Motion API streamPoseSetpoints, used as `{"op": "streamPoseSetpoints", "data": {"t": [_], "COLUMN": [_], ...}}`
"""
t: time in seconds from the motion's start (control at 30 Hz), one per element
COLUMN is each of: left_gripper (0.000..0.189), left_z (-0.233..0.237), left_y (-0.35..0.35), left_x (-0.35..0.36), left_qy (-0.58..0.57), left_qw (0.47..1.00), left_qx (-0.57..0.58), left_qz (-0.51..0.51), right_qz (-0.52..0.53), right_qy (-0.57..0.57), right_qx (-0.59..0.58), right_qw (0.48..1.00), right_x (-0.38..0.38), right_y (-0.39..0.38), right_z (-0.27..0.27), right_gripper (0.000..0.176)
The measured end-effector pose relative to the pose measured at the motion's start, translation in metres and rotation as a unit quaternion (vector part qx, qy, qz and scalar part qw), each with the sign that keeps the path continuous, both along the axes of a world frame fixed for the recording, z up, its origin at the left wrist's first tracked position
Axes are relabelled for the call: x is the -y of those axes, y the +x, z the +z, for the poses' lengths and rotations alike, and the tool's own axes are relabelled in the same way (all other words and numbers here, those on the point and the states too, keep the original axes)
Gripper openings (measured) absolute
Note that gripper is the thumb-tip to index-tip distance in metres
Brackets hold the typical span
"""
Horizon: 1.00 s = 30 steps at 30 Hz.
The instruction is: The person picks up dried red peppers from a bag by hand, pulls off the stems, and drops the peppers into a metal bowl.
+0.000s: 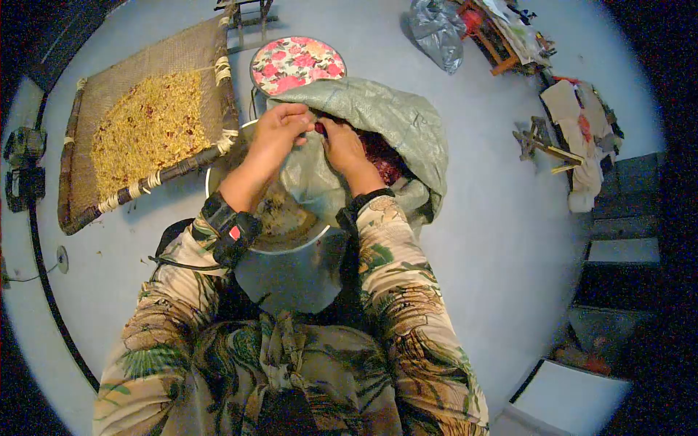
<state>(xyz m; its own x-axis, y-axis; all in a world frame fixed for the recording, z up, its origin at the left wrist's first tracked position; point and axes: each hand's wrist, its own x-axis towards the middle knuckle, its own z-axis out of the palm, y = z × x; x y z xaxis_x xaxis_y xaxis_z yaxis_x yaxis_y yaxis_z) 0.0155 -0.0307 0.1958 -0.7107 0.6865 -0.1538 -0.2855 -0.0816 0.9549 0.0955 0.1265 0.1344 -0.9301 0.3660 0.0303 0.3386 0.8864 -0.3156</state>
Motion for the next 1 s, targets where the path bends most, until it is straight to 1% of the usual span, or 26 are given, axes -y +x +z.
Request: {"op": "streamPoseSetpoints", "data": {"t": [0.03,0.13,0.23,0.27,0.37,0.4,0.43,0.5,0.6,0.63,0.7,0.8,0.87,0.9,1.0], "left_gripper": [0.032,0.032,0.033,0.034,0.035,0.036,0.036,0.036,0.037,0.038,0.042,0.049,0.053,0.055,0.057], "left_z": [-0.001,-0.001,0.004,0.005,0.005,0.002,0.000,-0.006,-0.012,-0.010,-0.007,-0.004,-0.006,-0.003,0.005], "left_y": [-0.001,-0.003,0.000,0.002,0.004,0.005,0.007,0.011,0.016,0.019,0.028,0.036,0.039,0.040,0.044], "left_x": [0.000,0.004,0.006,0.007,0.006,0.004,0.003,-0.001,-0.006,-0.006,-0.007,-0.014,-0.017,-0.018,-0.016], "left_qy": [0.008,0.025,0.028,0.032,0.030,0.027,0.024,0.018,-0.010,-0.006,0.002,-0.002,0.027,0.042,0.022], "left_qw": [1.000,1.000,0.999,0.999,0.999,0.998,0.998,0.996,0.985,0.984,0.981,0.976,0.977,0.978,0.971], "left_qx": [0.002,0.000,-0.014,-0.017,-0.024,-0.025,-0.031,-0.045,-0.120,-0.121,-0.122,-0.182,-0.174,-0.171,-0.224], "left_qz": [-0.003,-0.008,-0.013,-0.015,-0.034,-0.043,-0.055,-0.081,-0.124,-0.133,-0.149,-0.122,-0.115,-0.112,-0.079], "right_qz": [-0.012,-0.016,-0.029,-0.030,-0.034,-0.043,-0.074,-0.134,-0.161,-0.168,-0.162,-0.148,-0.121,-0.115,-0.095], "right_qy": [0.003,0.010,-0.032,-0.048,-0.022,-0.204,-0.298,-0.475,-0.606,-0.646,-0.674,-0.724,-0.756,-0.769,-0.803], "right_qx": [0.045,0.061,0.048,0.028,-0.012,-0.070,-0.093,-0.136,-0.182,-0.197,-0.208,-0.216,-0.226,-0.224,-0.217], "right_qw": [0.999,0.998,0.998,0.998,0.999,0.975,0.947,0.859,0.757,0.718,0.690,0.638,0.602,0.588,0.546], "right_x": [0.002,-0.004,-0.017,-0.023,-0.037,-0.047,-0.050,-0.054,-0.052,-0.051,-0.049,-0.044,-0.034,-0.035,-0.035], "right_y": [0.001,0.012,0.032,0.039,0.052,0.057,0.059,0.065,0.069,0.069,0.067,0.063,0.061,0.060,0.056], "right_z": [0.005,0.013,0.015,0.015,0.015,0.023,0.025,0.038,0.059,0.062,0.066,0.071,0.077,0.072,0.060], "right_gripper": [0.034,0.027,0.024,0.022,0.022,0.022,0.022,0.022,0.020,0.019,0.023,0.024,0.025,0.025,0.025]}}
